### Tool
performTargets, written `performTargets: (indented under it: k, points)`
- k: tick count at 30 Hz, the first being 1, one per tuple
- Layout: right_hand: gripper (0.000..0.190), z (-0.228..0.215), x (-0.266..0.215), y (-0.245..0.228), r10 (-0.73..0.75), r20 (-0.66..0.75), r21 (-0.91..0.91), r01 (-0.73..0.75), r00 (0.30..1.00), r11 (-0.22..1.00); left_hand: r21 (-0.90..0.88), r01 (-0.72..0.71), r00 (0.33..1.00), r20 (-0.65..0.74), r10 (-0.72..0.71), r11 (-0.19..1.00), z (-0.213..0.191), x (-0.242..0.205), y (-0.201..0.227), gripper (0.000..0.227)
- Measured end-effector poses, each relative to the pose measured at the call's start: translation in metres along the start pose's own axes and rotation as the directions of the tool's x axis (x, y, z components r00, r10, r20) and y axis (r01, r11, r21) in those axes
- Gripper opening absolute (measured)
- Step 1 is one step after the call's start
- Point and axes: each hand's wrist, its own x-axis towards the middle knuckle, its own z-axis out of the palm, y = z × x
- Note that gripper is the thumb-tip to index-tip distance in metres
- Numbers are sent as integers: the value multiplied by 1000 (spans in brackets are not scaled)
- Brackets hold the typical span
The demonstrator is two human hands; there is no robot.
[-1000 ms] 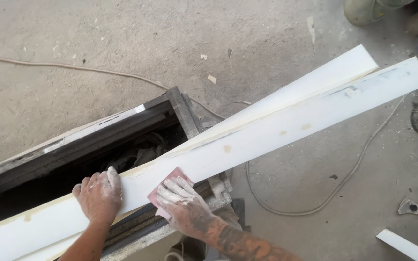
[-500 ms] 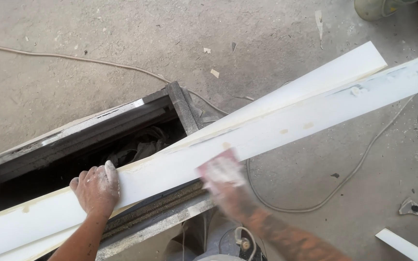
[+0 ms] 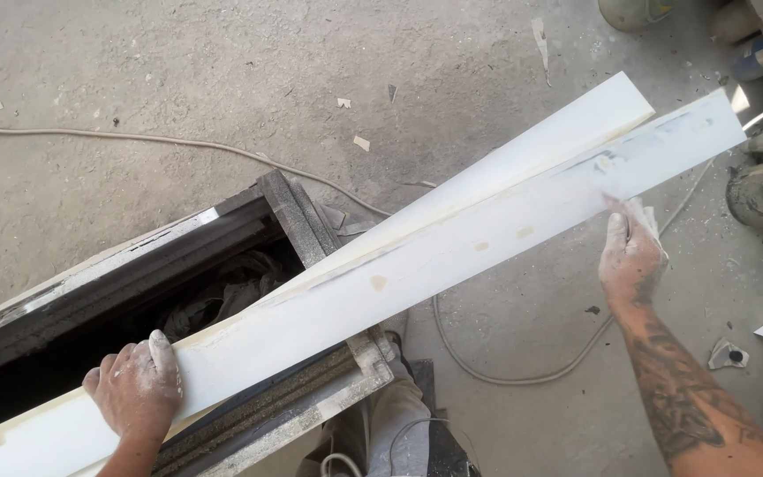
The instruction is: A person is manually sanding a long white wooden board using a piece of sandpaper in a workshop environment.
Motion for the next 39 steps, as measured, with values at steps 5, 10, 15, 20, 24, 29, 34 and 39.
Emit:
performTargets:
  k: [5, 10, 15, 20, 24, 29, 34, 39]
  points:
    - [64, 77, -114, -170, -422, 130, 40, 420, 897, 907, 29, 0, 1000, 3, 0, 1000, 2, 1, -3, 77]
    - [32, 70, -184, -285, -642, 220, 498, 482, 734, 721, 71, -40, 999, 5, 39, 997, 21, 8, -14, 91]
    - [50, 24, -43, -164, -511, 175, 538, 353, 841, 765, 172, 29, 999, -32, -24, 985, 62, 32, -46, 87]
    - [21, 54, 41, -1, -295, 42, 36, 293, 955, 955, 172, 18, 999, -47, -10, 985, 47, 21, -30, 81]
    - [46, 46, -46, -162, -386, -19, 76, 386, 922, 919, 109, 43, 998, -45, -38, 993, 51, 27, -33, 78]
    - [14, 31, -138, -255, -429, 486, 795, -181, 761, 580, 122, 51, 999, -20, -49, 991, 37, 16, -22, 77]
    - [38, 24, -11, -151, -559, 86, 718, 338, 824, 608, -3, -56, 986, -160, 54, 998, 34, 11, -24, 62]
    - [23, 84, 59, 17, -212, 7, -80, 212, 977, 974, 77, 12, 997, -73, -6, 997, 28, 12, -14, 79]
